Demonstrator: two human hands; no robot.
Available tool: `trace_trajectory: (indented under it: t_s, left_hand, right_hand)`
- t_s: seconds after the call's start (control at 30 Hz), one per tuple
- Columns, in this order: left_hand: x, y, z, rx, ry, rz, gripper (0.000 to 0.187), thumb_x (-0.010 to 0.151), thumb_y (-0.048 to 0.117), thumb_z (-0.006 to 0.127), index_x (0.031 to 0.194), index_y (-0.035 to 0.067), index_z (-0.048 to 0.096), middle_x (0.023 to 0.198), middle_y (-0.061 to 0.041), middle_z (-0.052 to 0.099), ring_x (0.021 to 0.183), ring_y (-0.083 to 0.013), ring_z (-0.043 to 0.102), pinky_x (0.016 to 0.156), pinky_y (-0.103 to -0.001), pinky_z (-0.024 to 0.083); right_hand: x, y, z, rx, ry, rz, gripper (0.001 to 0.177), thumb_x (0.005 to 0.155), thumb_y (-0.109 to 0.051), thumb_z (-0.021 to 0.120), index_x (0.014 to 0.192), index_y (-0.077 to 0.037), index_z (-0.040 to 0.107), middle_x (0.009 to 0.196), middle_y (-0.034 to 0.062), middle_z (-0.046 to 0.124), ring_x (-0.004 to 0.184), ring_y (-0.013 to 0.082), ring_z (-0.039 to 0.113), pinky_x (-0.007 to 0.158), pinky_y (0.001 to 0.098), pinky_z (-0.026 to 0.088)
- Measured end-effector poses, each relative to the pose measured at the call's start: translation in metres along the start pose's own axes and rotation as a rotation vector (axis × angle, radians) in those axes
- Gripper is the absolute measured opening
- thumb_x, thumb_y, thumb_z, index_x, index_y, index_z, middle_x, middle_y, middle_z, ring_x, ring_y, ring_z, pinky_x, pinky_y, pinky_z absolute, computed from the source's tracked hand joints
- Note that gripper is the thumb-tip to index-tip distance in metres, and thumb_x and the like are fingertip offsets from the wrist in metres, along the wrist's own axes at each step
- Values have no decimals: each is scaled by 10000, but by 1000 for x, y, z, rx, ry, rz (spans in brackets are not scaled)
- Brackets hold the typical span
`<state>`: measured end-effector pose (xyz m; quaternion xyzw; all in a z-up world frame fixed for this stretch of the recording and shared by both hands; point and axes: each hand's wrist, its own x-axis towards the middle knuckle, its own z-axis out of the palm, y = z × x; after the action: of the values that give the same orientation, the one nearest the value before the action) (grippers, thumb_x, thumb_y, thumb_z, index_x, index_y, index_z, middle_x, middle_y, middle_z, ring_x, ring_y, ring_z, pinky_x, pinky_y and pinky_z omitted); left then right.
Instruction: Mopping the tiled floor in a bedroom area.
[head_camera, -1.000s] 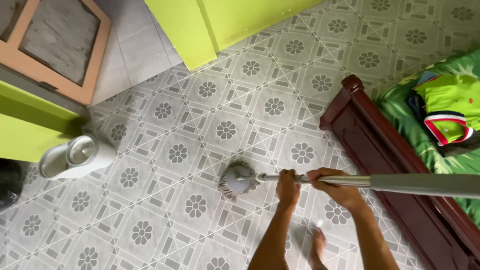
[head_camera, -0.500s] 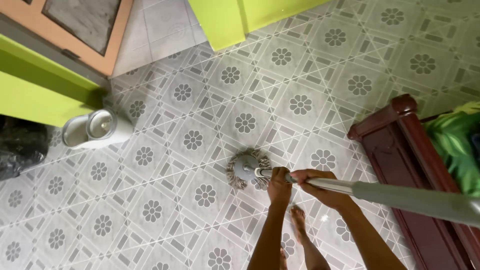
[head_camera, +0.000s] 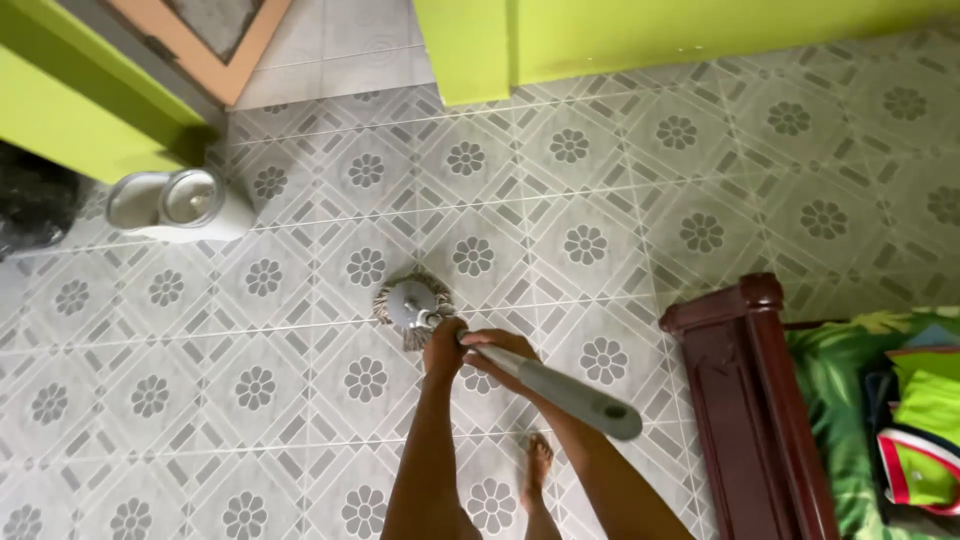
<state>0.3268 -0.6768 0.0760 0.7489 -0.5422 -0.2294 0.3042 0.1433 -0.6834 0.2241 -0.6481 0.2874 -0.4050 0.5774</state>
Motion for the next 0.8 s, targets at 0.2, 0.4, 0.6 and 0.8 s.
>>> trace_trajectory:
  t_s: [0.2,0.4,0.6,0.8]
  left_hand:
    - [40,31,-48,9,35,-51,242,802,130,695,1038,178,719,1052,-93,753,975,-346,729,807,-462,574]
    - [57,38,-108,-63,96,-321,358,815,261,719,1159,161,709,1070,-182,733,1022,-404,688,816,-505,547]
    - [93,-66,-95,-166,277,-293,325,910,344,666,1133,115,725,1012,-222,743,984,-410,718,809,-492,562]
    - [117,-120,-126,-445,384,-403,280,894,320,705,1047,90,748,993,-176,782,953,-350,763,807,-445,580]
  right_hand:
    - [72,-45,7,-246,-63,94,241,887,-220,808,1077,-84,750,1004,46,770,898,148,744,804,278,616]
    - [124,-63,52,-200,-223,44,368,803,-222,856,1069,-63,659,955,40,726,874,120,708,754,271,560]
    - [177,-42,118,-430,-193,133,383,771,-207,863,1116,-110,726,884,93,733,777,223,703,728,319,560]
    - [238,1,187,-516,-307,30,281,812,-201,833,1032,-77,710,952,111,771,856,252,770,734,368,603]
